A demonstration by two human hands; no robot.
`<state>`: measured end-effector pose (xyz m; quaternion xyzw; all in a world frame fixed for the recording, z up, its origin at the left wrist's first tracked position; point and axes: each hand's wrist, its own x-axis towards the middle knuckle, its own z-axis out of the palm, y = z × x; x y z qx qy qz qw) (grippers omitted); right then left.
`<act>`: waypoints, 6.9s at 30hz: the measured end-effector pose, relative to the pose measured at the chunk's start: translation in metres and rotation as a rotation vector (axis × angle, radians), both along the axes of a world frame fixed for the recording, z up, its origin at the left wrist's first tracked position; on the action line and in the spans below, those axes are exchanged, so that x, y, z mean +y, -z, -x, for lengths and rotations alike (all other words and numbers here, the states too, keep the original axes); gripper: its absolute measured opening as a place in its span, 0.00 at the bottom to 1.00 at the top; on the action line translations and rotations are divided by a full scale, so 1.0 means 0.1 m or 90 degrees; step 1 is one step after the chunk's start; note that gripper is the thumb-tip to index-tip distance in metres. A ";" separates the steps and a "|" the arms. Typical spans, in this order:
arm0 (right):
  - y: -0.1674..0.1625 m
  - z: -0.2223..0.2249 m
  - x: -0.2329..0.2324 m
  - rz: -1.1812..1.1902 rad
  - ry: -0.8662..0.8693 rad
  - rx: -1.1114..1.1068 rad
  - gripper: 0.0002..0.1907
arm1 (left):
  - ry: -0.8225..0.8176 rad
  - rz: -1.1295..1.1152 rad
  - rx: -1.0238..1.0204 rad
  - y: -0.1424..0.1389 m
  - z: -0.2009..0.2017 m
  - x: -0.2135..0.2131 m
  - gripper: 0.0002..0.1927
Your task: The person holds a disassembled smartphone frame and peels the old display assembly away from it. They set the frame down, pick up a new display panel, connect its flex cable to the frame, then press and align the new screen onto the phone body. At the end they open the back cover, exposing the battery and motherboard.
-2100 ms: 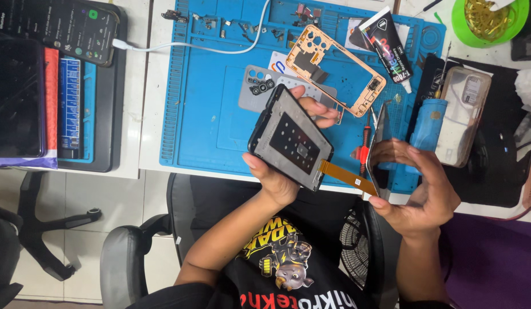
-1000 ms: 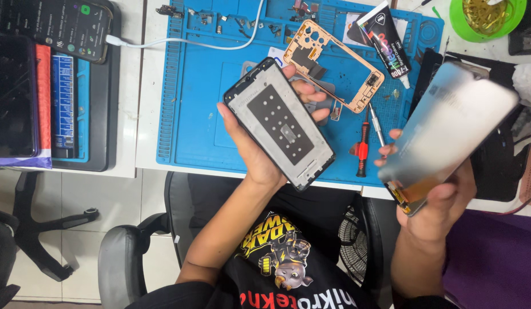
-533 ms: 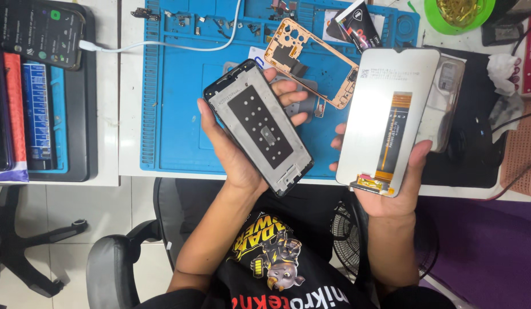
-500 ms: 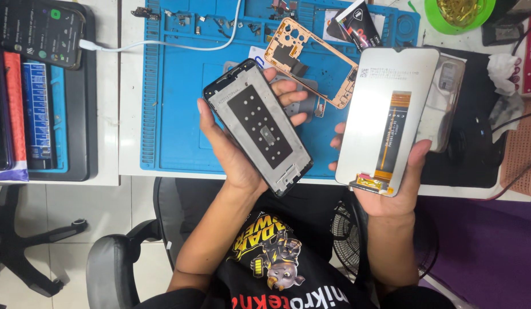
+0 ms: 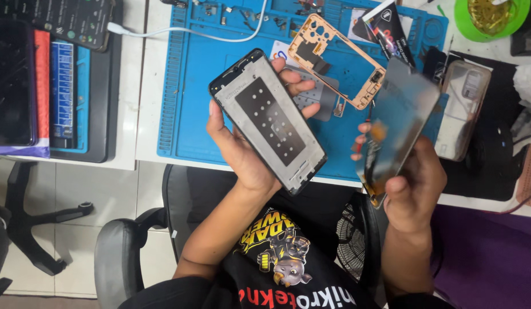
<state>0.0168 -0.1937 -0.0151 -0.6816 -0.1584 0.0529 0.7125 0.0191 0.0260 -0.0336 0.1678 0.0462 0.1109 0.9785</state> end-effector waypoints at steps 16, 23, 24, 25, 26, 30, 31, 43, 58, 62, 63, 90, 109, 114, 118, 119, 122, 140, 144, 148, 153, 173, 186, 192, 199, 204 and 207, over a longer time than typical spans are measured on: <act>-0.21 -0.09 -0.07 0.214 -0.016 -0.242 0.38 | -0.138 -0.158 0.024 -0.08 0.04 -0.04 0.52; -0.11 -0.12 -0.11 0.009 -0.049 0.005 0.45 | -0.112 -0.262 0.036 -0.14 0.11 -0.04 0.54; -0.11 -0.14 -0.11 0.005 -0.052 0.016 0.46 | -0.108 -0.275 0.039 -0.15 0.11 -0.04 0.54; -0.11 -0.15 -0.11 -0.003 -0.053 0.028 0.47 | -0.103 -0.288 0.042 -0.16 0.12 -0.03 0.54; -0.10 -0.16 -0.11 -0.010 -0.055 0.041 0.47 | -0.100 -0.295 0.043 -0.17 0.13 -0.03 0.53; -0.10 -0.20 -0.12 -0.020 -0.060 0.056 0.48 | -0.097 -0.306 0.029 -0.17 0.12 -0.05 0.54; -0.10 -0.20 -0.13 -0.015 -0.062 0.052 0.48 | -0.096 -0.306 0.025 -0.17 0.12 -0.06 0.54; -0.26 -0.30 -0.22 0.187 -0.167 -0.107 0.37 | -0.094 -0.276 0.018 -0.18 0.14 -0.05 0.56; -0.50 -0.28 -0.11 0.325 -0.113 -0.239 0.36 | -0.049 -0.256 0.003 -0.18 0.13 -0.04 0.59; -0.56 -0.29 -0.06 0.342 -0.106 -0.264 0.37 | -0.043 -0.250 -0.001 -0.17 0.14 -0.05 0.58; -0.56 -0.29 -0.05 0.349 -0.108 -0.268 0.37 | -0.042 -0.251 -0.001 -0.17 0.14 -0.05 0.58; -0.77 -0.27 0.09 0.440 -0.085 -0.283 0.39 | -0.038 -0.277 -0.005 -0.09 0.15 -0.10 0.58; -0.92 -0.39 0.41 0.473 -0.138 -0.331 0.38 | -0.037 -0.297 -0.107 -0.09 0.14 -0.07 0.47; -0.96 -0.44 0.49 0.473 -0.156 -0.302 0.40 | -0.050 -0.264 -0.092 -0.09 0.13 -0.07 0.46; -0.98 -0.48 0.56 0.462 -0.179 -0.332 0.40 | -0.060 -0.250 -0.082 -0.08 0.10 -0.06 0.44; -0.99 -0.49 0.57 0.468 -0.185 -0.327 0.41 | -0.053 -0.252 -0.080 -0.08 0.11 -0.05 0.44; -1.01 -0.50 0.61 0.477 -0.202 -0.315 0.42 | -0.057 -0.274 -0.070 -0.08 0.12 -0.03 0.45; -1.11 -0.70 0.79 0.485 -0.281 -0.274 0.38 | -0.051 -0.097 -0.020 0.05 0.14 -0.11 0.44; -1.12 -0.73 0.81 0.480 -0.284 -0.279 0.38 | -0.033 -0.073 -0.019 0.04 0.12 -0.09 0.44; -1.14 -0.77 0.83 0.471 -0.297 -0.253 0.37 | -0.019 -0.072 0.008 0.01 0.09 -0.07 0.43; -1.12 -0.80 0.86 0.486 -0.296 -0.246 0.35 | -0.005 -0.047 0.031 -0.03 0.06 -0.04 0.41; -1.02 -0.87 0.90 0.515 -0.289 -0.316 0.33 | -0.038 0.001 0.073 -0.09 0.00 -0.01 0.36; -1.02 -0.85 0.89 0.505 -0.292 -0.319 0.34 | -0.027 0.007 0.078 -0.05 0.01 0.00 0.37; -1.01 -0.85 0.88 0.500 -0.290 -0.323 0.34 | -0.015 0.003 0.085 -0.07 0.00 0.00 0.40; -0.96 -0.84 0.87 0.472 -0.280 -0.321 0.32 | -0.029 -0.011 0.084 -0.13 0.02 0.02 0.40; -0.94 -0.83 0.88 0.484 -0.264 -0.334 0.33 | -0.032 -0.005 0.085 -0.15 0.02 0.03 0.39; -0.95 -0.83 0.89 0.487 -0.267 -0.331 0.33 | -0.036 -0.001 0.086 -0.15 0.02 0.03 0.38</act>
